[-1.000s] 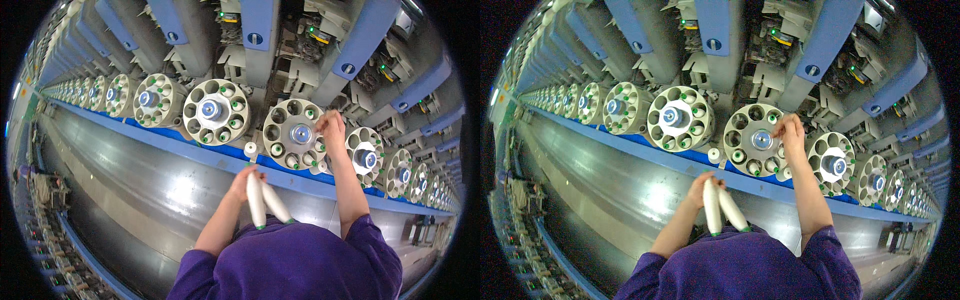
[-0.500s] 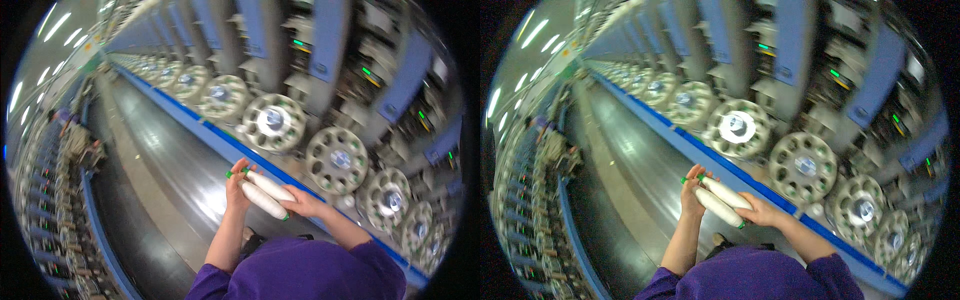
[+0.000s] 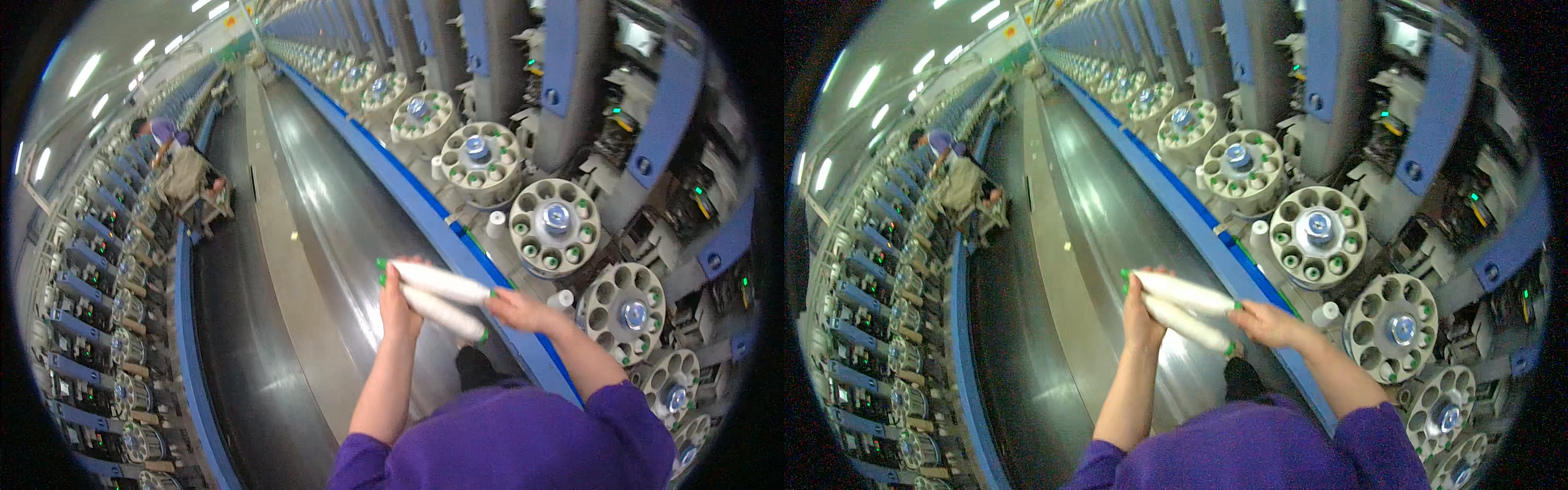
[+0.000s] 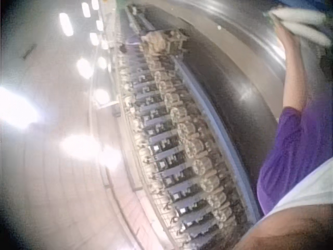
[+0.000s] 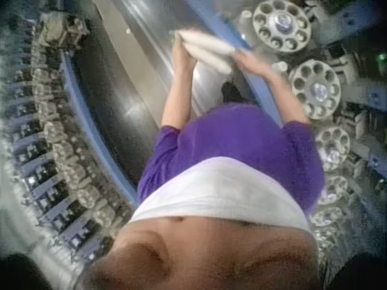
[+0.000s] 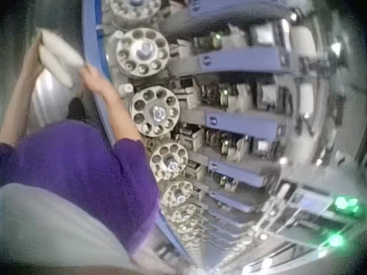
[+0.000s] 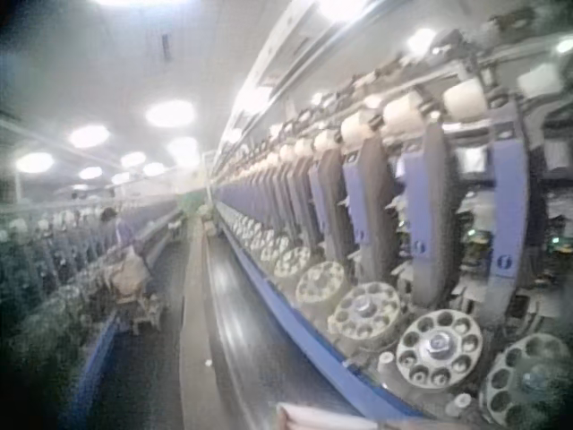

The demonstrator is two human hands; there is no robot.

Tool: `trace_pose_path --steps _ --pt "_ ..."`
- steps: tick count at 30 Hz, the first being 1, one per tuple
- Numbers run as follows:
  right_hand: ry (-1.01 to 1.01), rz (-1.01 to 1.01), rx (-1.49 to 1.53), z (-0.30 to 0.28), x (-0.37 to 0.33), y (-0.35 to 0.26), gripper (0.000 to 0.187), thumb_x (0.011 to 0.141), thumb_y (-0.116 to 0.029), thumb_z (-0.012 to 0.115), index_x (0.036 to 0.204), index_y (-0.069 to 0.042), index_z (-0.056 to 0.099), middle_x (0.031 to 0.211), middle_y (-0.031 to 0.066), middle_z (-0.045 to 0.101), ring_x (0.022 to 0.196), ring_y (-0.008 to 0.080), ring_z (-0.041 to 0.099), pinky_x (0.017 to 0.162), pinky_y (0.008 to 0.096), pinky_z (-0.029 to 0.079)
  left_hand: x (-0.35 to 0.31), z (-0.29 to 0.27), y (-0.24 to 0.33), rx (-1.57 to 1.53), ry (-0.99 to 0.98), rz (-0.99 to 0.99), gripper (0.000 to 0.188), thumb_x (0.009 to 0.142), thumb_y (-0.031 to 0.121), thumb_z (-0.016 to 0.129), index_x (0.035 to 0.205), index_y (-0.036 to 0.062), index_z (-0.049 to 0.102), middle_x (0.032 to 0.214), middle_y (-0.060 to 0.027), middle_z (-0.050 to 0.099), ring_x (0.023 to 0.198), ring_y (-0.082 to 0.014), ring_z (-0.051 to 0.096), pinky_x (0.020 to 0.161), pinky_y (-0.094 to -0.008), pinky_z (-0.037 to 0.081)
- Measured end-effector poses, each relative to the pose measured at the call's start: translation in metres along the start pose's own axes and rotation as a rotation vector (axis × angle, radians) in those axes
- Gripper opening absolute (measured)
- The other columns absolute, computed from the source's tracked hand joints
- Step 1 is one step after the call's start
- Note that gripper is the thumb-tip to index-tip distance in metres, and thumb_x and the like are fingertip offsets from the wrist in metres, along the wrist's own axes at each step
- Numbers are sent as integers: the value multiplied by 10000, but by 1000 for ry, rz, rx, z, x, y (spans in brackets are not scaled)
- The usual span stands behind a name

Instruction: The person repeatedly picks white spindles from a sack and places them into slots on rotating machine drums. The person also walks along the machine row, briefly adjusts a machine component, and picks up a fallen spindle from the floor.

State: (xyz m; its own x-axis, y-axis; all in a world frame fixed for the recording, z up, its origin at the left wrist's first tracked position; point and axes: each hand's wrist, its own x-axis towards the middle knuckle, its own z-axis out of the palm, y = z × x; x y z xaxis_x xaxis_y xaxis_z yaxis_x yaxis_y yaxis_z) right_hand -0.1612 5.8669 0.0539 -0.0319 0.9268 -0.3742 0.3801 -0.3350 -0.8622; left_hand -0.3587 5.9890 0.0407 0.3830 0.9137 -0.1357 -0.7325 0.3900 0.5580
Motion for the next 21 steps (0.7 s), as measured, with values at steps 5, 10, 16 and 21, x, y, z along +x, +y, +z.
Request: trace_pose_path --steps 5,10,16,21 --pt "132 -162 -165 -63 136 -58 390 936 -391 422 887 -45 596 773 30 568 730 140 524 701 300 437 120 -2 74 -49 133 183 353 953 368 385 1079 48 465 1123 -144 535 1107 -329 493 965 -487 404" --pt "128 -357 1033 -83 297 -142 392 939 -375 428 964 -24 600 954 82 609 894 198 574 892 359 443 222 -18 159 -134 215 382 381 948 360 414 1138 30 431 1153 -160 515 1115 -325 492 962 -464 403" --pt "-461 -326 1069 -86 490 -209 358 951 -420 390 705 -166 444 658 -38 434 574 93 448 768 332 470 353 -63 239 -117 239 474 389 957 363 383 1161 33 404 1165 -164 504 1123 -332 484 981 -456 392" --pt "222 -261 655 -104 594 -258 175 878 -208 504 737 -109 535 598 -57 351 547 59 346 535 205 317 490 -80 326 -79 163 464 393 959 363 378 1167 30 402 1149 -156 507 1108 -324 489 970 -448 397"
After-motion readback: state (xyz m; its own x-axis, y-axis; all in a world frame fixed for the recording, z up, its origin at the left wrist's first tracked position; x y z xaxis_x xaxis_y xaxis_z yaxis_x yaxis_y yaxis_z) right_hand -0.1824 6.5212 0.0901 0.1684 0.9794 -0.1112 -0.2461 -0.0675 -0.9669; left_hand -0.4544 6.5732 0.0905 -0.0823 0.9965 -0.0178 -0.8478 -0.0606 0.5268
